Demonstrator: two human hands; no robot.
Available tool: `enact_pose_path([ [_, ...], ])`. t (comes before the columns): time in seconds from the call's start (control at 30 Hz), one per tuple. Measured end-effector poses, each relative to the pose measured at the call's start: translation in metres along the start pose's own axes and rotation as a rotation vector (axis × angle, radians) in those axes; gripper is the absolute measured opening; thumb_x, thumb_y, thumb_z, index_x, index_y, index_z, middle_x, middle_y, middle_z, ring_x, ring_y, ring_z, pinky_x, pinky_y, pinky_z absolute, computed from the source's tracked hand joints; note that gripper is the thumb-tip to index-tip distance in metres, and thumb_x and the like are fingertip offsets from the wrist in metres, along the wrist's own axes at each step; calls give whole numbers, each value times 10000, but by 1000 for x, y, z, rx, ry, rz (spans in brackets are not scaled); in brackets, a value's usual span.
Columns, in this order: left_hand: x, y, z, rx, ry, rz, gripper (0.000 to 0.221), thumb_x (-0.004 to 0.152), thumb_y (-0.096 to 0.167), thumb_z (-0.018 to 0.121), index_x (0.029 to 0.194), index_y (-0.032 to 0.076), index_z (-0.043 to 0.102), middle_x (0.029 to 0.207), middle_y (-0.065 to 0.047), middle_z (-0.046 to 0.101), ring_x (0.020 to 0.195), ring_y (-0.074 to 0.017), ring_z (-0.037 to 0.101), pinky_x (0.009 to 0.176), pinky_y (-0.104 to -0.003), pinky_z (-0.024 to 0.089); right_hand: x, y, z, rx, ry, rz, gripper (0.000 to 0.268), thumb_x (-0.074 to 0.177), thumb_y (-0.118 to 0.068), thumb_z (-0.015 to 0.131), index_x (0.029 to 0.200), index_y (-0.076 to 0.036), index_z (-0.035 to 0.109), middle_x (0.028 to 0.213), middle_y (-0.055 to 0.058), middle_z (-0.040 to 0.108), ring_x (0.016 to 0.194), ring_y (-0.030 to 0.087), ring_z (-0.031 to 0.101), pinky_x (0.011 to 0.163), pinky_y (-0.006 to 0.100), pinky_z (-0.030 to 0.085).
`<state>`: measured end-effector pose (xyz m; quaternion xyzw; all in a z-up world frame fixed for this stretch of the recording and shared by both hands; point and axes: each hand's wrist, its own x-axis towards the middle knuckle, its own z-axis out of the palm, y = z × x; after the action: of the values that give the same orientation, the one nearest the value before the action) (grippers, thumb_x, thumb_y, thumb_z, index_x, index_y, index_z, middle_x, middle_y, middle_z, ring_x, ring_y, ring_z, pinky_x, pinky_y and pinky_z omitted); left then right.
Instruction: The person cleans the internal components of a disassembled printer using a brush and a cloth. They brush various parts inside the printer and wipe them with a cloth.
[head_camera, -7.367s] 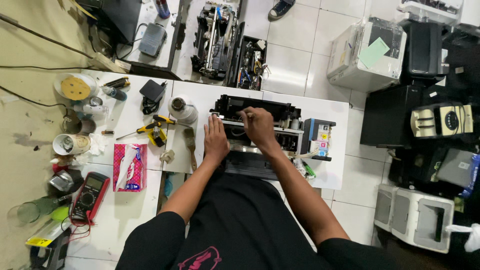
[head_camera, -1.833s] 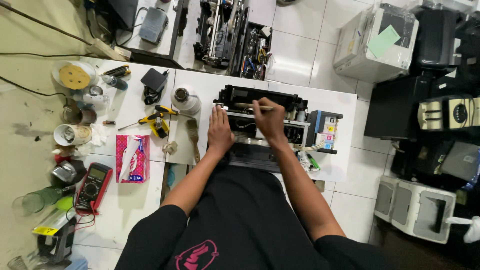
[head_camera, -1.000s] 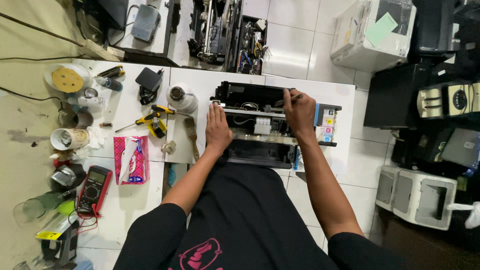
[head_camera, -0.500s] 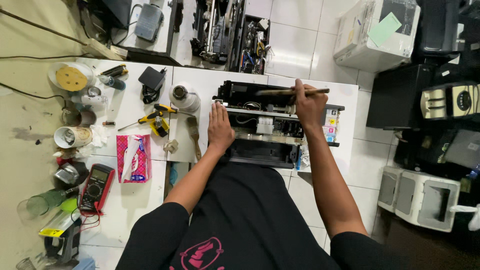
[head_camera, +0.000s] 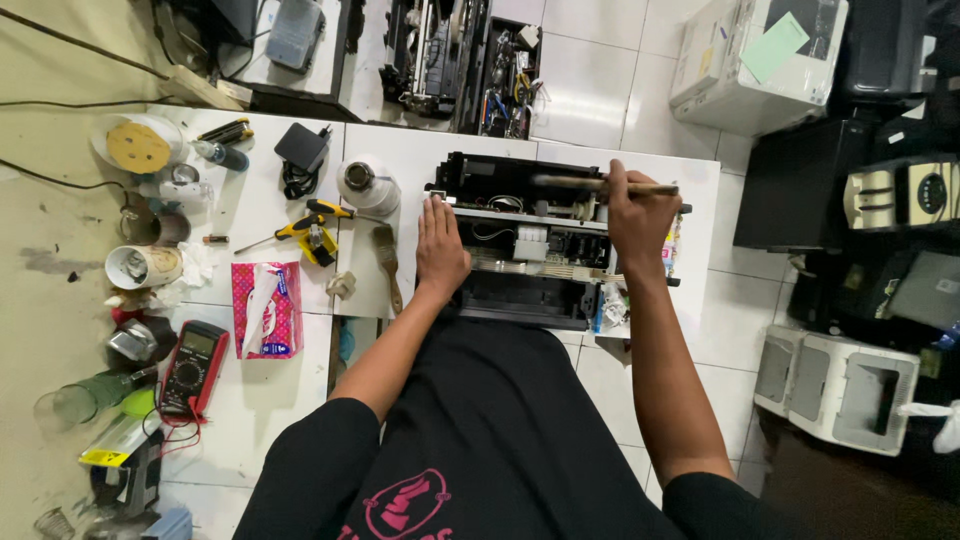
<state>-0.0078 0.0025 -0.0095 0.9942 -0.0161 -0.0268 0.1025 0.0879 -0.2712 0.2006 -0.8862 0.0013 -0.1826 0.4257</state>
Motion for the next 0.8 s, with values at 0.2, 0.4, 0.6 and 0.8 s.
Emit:
enact_pose_path([
  [0.2, 1, -3, 3, 36, 8, 18, 984, 780, 158, 742, 1639, -126, 354, 1733, -364, 256, 1637, -514, 193, 1339, -573, 187, -25, 15, 18, 74, 2, 37, 275, 1091, -217, 772, 859, -96, 857, 593, 126, 710, 538, 254, 710, 586, 334, 539],
  [0.4, 1, 0, -2, 29, -20, 7, 980, 795, 148, 751, 1642, -132, 345, 1734, -377, 237, 1634, -524, 190, 1340, -575, 183, -21, 14, -32, 70, 129, -94, 328, 1119, -72, 754, 798, -77, 823, 597, 94, 698, 522, 238, 653, 593, 308, 515],
  [0.6, -1, 1, -10, 39, -37, 13, 987, 808, 146, 749, 1656, -126, 322, 1743, -373, 216, 1642, -517, 169, 1342, -570, 173, -11, 13, -42, 85, 33, -105, 325, 1107, -100, 787, 784, -99, 822, 602, 63, 709, 526, 206, 670, 590, 289, 518],
  [0.8, -1, 3, -14, 26, -58, 0, 987, 831, 161, 758, 1658, -134, 308, 1749, -373, 194, 1646, -519, 147, 1348, -574, 150, -21, 15, -34, -3, -196, -105, 162, 1003, -97, 858, 844, -85, 831, 669, 142, 731, 654, 365, 735, 603, 405, 544],
])
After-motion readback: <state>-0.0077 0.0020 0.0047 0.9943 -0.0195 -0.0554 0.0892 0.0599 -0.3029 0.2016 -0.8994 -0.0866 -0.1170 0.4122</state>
